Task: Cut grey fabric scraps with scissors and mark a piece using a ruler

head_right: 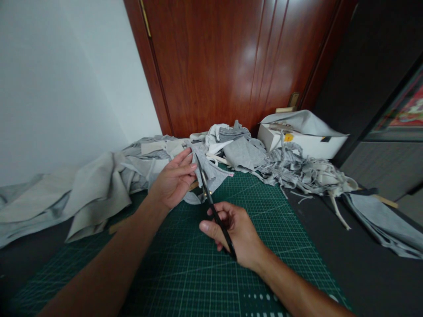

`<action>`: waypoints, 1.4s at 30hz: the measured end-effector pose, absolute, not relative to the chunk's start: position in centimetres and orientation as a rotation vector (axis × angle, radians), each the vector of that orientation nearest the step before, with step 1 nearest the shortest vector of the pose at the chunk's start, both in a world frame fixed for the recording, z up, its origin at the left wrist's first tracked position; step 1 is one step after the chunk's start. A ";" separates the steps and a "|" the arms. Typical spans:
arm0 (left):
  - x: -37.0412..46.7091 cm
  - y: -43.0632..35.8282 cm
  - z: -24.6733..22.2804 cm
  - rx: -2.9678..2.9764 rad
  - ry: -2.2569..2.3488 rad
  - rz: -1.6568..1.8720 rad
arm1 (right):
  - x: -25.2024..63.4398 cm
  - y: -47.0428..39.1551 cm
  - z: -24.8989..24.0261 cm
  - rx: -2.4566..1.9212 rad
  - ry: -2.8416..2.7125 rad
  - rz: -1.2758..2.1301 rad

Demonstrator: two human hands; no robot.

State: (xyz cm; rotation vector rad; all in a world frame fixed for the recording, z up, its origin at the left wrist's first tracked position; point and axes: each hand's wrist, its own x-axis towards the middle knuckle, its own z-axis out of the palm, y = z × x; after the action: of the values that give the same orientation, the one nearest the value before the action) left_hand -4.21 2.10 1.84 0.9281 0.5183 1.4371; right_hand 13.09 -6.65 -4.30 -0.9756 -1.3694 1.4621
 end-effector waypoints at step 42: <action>-3.9 1.1 2.2 0.933 0.352 1.405 | 13.2 -6.9 -4.6 -0.876 -1.403 1.395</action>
State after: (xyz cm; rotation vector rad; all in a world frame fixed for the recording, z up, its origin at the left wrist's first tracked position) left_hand -3.95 1.05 2.22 0.9330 0.3523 1.4049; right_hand 13.21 -6.86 -4.57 -0.8760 -1.4032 1.3951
